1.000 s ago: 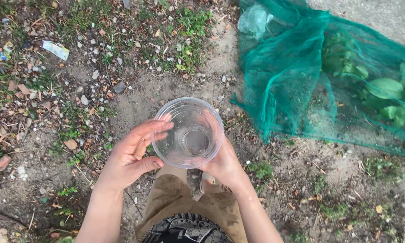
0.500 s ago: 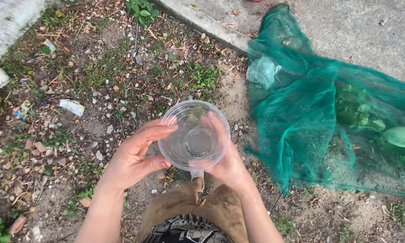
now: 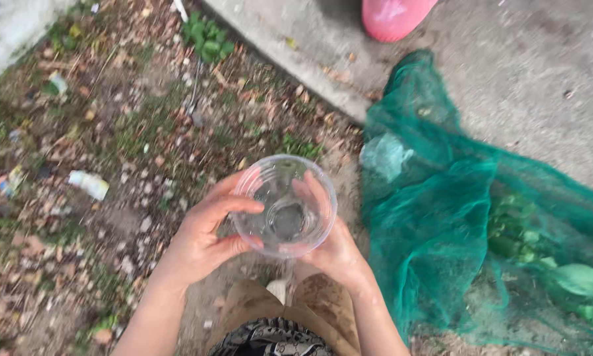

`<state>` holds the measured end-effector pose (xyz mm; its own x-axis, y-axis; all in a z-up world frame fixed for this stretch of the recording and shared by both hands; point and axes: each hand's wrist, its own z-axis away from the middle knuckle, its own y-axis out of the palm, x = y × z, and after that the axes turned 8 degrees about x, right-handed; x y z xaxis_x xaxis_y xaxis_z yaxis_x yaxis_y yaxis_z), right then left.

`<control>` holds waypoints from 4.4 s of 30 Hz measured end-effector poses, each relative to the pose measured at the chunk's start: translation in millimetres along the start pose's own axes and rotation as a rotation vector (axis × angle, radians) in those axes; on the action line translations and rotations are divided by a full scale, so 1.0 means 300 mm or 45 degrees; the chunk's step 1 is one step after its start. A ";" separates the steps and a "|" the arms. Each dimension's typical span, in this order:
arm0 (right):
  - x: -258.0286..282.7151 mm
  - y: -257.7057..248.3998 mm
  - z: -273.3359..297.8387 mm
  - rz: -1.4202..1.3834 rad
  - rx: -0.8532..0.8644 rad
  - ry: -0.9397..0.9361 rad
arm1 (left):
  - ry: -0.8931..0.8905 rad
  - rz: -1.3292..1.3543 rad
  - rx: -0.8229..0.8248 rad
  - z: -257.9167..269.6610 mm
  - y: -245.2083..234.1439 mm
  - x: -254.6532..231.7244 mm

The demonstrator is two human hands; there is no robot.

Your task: The person fills a plastic cup with water from a bucket and pours it onto plants by hand in an outdoor garden.

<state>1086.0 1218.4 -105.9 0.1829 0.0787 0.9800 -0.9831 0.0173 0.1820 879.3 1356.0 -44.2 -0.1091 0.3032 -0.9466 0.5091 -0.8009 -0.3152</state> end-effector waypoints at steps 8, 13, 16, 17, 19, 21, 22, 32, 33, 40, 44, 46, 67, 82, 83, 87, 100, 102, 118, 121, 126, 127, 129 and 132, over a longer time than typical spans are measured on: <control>0.129 -0.313 -0.324 0.293 -0.082 -0.054 | -0.042 0.096 -0.146 -0.416 -0.081 0.060; 0.148 -0.443 -0.513 0.239 -0.154 -0.022 | -0.039 0.236 -0.188 -0.644 -0.170 0.125; 0.154 -0.539 -0.655 0.308 -0.237 -0.049 | -0.011 0.336 -0.192 -0.807 -0.232 0.199; 0.155 -0.577 -0.699 0.335 -0.242 -0.046 | 0.010 0.298 -0.204 -0.864 -0.255 0.225; 0.172 -0.642 -0.785 0.356 -0.261 -0.046 | 0.034 0.257 -0.203 -0.981 -0.293 0.262; 0.202 -0.699 -0.890 0.337 -0.296 -0.058 | 0.050 0.295 -0.200 -1.108 -0.338 0.288; 0.219 -0.731 -0.944 0.342 -0.302 -0.073 | 0.065 0.288 -0.196 -1.174 -0.368 0.299; 0.259 -1.009 -1.184 0.293 -0.470 -0.001 | -0.092 -0.166 -0.071 -1.665 -0.450 0.333; 0.254 -1.044 -1.212 0.258 -0.483 -0.019 | -0.102 -0.237 -0.072 -1.712 -0.450 0.345; 0.303 -1.372 -1.417 0.275 -0.501 -0.059 | -0.120 -0.273 -0.071 -2.097 -0.390 0.408; 0.372 -1.597 -1.507 0.316 -0.531 -0.017 | -0.169 -0.317 -0.089 -2.349 -0.339 0.438; 0.415 -1.688 -1.544 0.319 -0.535 -0.020 | -0.189 -0.316 -0.102 -2.458 -0.319 0.434; 0.500 -2.325 -1.883 0.570 -0.511 -0.047 | -0.294 -0.069 -0.027 -3.168 -0.181 0.635; 0.366 -2.694 -2.128 0.646 -0.284 0.017 | -0.602 -0.057 -0.084 -3.418 -0.067 0.958; 0.358 -2.724 -2.142 0.623 -0.216 0.031 | -0.633 -0.030 -0.135 -3.417 -0.050 0.981; 0.306 -2.867 -2.217 0.608 -0.002 0.078 | -0.741 -0.059 -0.253 -3.446 0.047 1.065; 0.141 -3.221 -2.265 0.705 0.347 0.259 | -1.195 0.446 -0.569 -3.364 0.538 1.416; 0.086 -3.220 -2.273 0.707 0.325 0.238 | -1.273 0.538 -0.604 -3.327 0.568 1.486; -0.566 -3.292 -2.330 0.549 0.305 0.220 | -1.417 0.329 -0.410 -3.223 0.867 2.368; -0.645 -3.313 -2.333 0.494 0.267 0.229 | -1.473 0.302 -0.358 -3.156 0.933 2.512; -0.712 -3.342 -2.334 0.444 0.249 0.216 | -1.728 0.481 -0.385 -3.114 0.954 2.662; -0.720 -3.343 -2.338 0.444 0.246 0.217 | -1.728 0.481 -0.382 -3.115 0.947 2.673; -0.731 -3.344 -2.338 0.454 0.231 0.217 | -1.650 0.398 -0.551 -3.120 0.935 2.684; -0.734 -3.343 -2.328 0.518 0.239 0.201 | -1.612 0.238 -0.589 -3.141 0.924 2.681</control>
<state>2033.5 1879.8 -560.4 -0.2334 0.1924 0.9532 -0.9557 -0.2259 -0.1885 1737.2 1864.5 -829.7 -0.5822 -0.6677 -0.4638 0.8125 -0.4569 -0.3621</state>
